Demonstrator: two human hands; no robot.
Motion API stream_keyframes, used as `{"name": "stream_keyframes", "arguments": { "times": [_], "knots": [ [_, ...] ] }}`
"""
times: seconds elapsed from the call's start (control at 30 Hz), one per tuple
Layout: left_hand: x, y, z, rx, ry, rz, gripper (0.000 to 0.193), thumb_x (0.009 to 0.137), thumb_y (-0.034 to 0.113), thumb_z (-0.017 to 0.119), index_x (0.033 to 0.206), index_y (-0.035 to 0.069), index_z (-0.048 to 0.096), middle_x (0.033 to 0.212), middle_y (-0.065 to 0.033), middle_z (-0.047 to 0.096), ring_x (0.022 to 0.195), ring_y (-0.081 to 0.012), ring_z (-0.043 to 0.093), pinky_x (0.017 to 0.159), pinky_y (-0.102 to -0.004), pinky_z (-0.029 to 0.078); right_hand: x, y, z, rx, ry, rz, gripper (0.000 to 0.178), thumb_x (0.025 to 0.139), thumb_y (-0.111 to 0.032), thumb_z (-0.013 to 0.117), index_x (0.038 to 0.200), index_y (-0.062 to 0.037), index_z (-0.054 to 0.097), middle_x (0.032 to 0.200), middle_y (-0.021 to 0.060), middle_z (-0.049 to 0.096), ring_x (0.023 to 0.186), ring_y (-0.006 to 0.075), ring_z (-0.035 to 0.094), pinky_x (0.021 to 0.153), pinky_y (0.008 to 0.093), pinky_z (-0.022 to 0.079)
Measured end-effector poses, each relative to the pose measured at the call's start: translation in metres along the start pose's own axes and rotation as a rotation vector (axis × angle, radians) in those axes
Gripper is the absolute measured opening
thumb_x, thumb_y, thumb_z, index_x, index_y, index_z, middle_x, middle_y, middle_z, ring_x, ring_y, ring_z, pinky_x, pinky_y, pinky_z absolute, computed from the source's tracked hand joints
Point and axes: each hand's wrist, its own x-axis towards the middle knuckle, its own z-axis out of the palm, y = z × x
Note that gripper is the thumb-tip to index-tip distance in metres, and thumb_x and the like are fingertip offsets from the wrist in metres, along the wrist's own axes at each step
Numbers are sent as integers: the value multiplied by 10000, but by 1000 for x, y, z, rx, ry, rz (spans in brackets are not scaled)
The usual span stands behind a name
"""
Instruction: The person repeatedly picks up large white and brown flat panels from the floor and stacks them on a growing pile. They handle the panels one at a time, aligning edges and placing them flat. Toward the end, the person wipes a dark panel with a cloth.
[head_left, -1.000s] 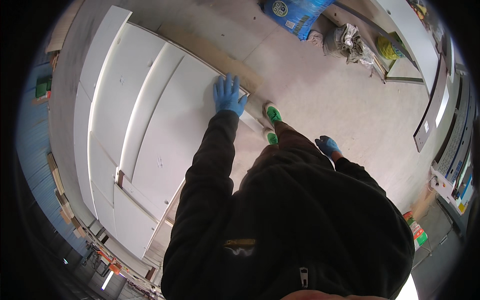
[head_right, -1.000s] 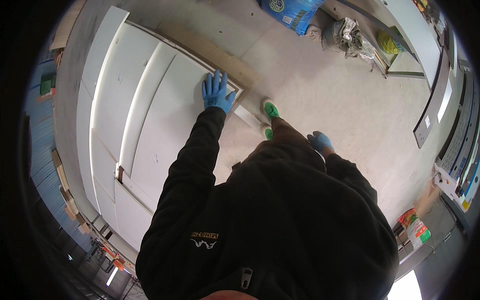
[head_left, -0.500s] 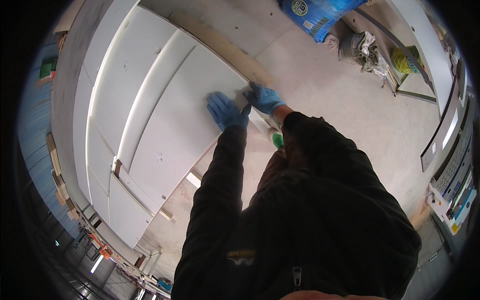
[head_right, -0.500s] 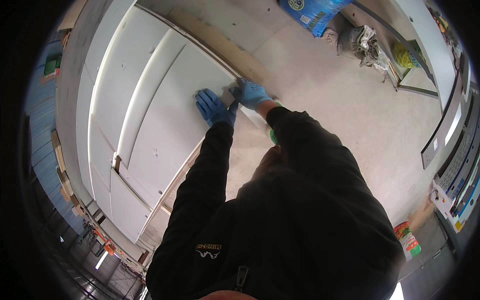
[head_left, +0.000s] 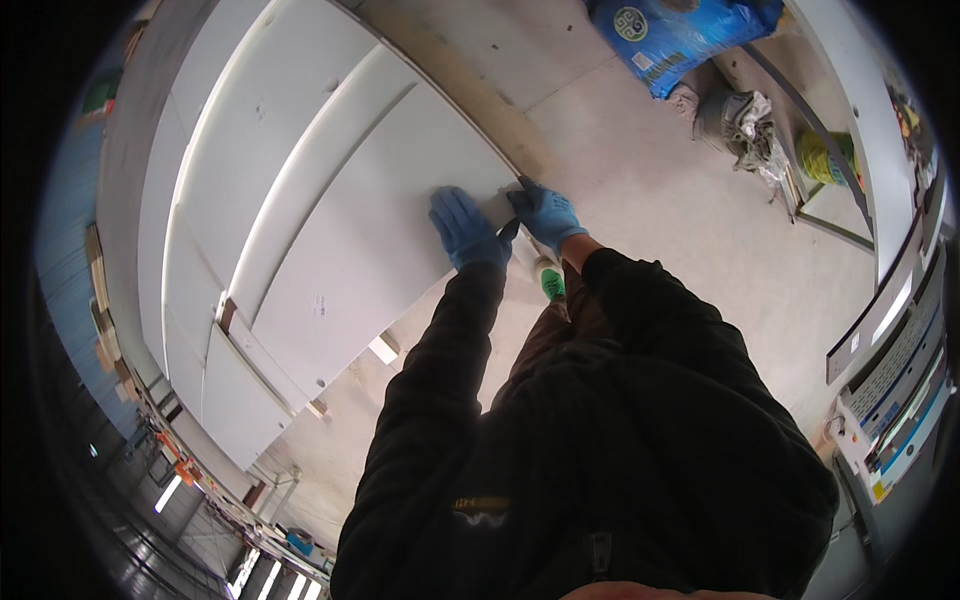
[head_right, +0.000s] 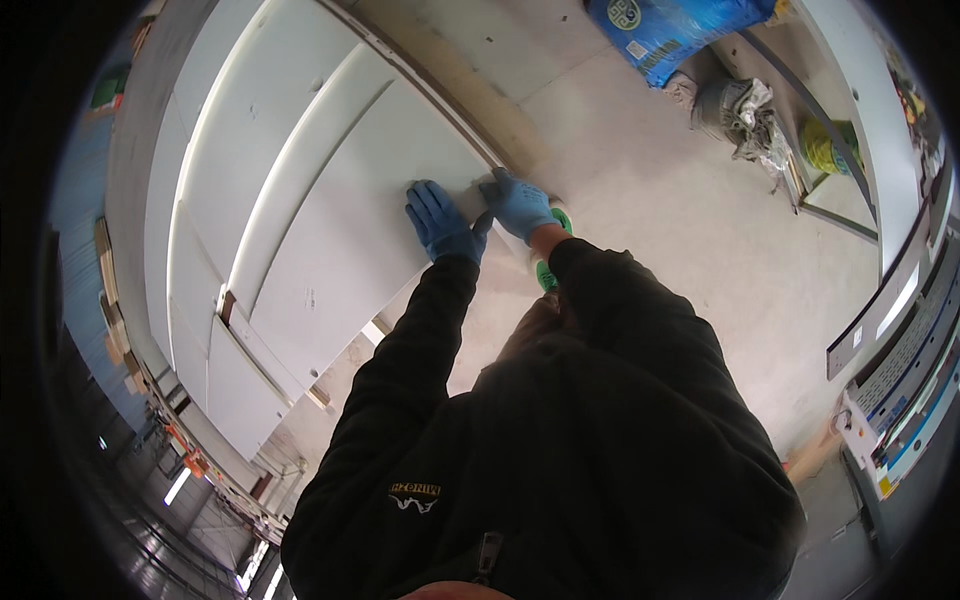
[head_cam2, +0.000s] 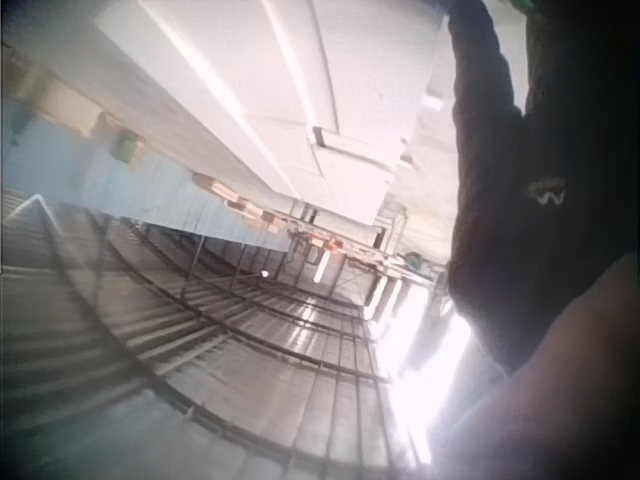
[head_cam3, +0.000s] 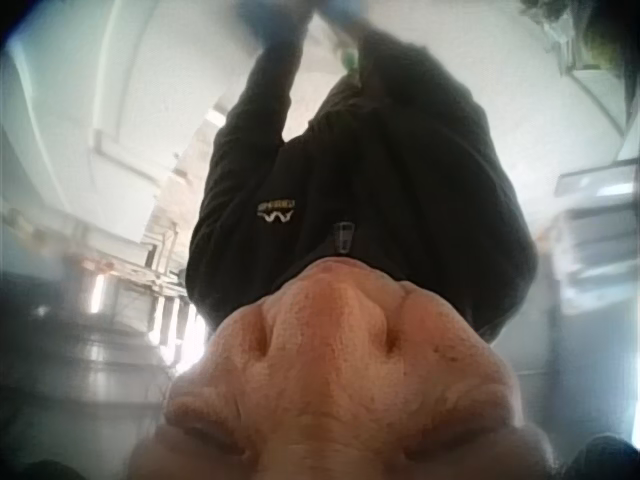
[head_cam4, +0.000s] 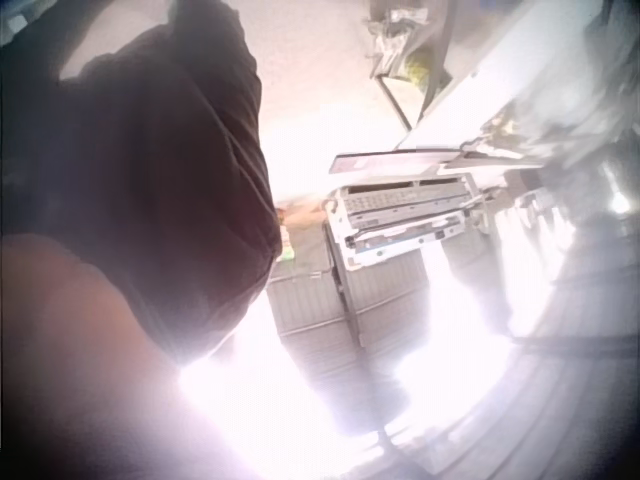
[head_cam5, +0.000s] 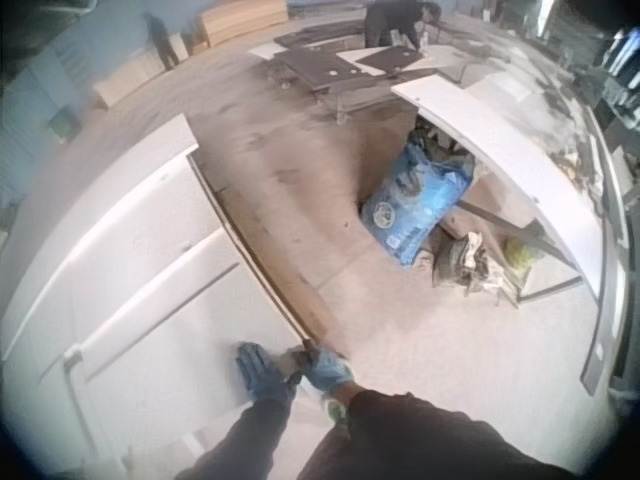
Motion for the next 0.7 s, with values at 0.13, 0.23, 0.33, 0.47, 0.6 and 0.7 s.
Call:
{"name": "stream_keyframes", "arguments": {
  "times": [0.13, 0.23, 0.33, 0.47, 0.6, 0.7],
  "knots": [
    [-13, -27, 13, -205, 131, 129, 1119, 761, 535, 816, 1531, -73, 277, 1591, -276, 301, 1521, -450, 219, 1244, -559, 184, 3, 4, 4, -11, 23, -35, 631, 1001, -522, 533, 1433, -62, 558, 1184, 237, 704, 1129, 414, 658, 976, 468, 507],
    [-39, -85, 36, -366, 302, -515, 1014, 802, 470, 786, 1534, -39, 302, 1571, -240, 347, 1490, -423, 291, 1235, -524, 232, 8, 5, 3, 13, -23, -2, 605, 970, -493, 594, 1393, -61, 597, 1208, 220, 706, 1161, 371, 666, 974, 420, 520],
    [-76, -199, 51, -340, 775, -1310, 760, 880, 440, 728, 1414, -28, 457, 1390, -236, 528, 1297, -360, 520, 1038, -486, 474, 30, -3, -2, 34, -27, -91, 656, 943, -486, 627, 1399, -16, 585, 1298, 261, 659, 1233, 397, 627, 1032, 429, 492],
    [-148, -347, 24, -309, 601, -1756, 818, 926, 557, 615, 1439, -61, 458, 1400, -285, 558, 1259, -413, 576, 1032, -510, 492, 92, -41, 6, 20, 68, -174, 727, 936, -530, 630, 1408, 19, 564, 1365, 273, 618, 1309, 392, 575, 1072, 431, 461],
    [-201, -426, 1, -553, 408, -2080, 797, 956, 615, 526, 1444, -14, 491, 1391, -269, 588, 1286, -387, 592, 1068, -442, 488, 180, -91, 42, -154, 203, -266, 645, 968, -532, 588, 1284, 27, 640, 1247, 255, 680, 1190, 386, 640, 999, 452, 491],
    [-229, -471, 7, -585, 192, -1963, 737, 961, 593, 532, 1409, 8, 513, 1370, -249, 606, 1270, -375, 603, 1052, -441, 496, 221, -96, 61, 138, 156, -152, 504, 1021, -444, 569, 1108, 29, 721, 1018, 190, 762, 944, 233, 705, 856, 383, 530]
  ]
}}
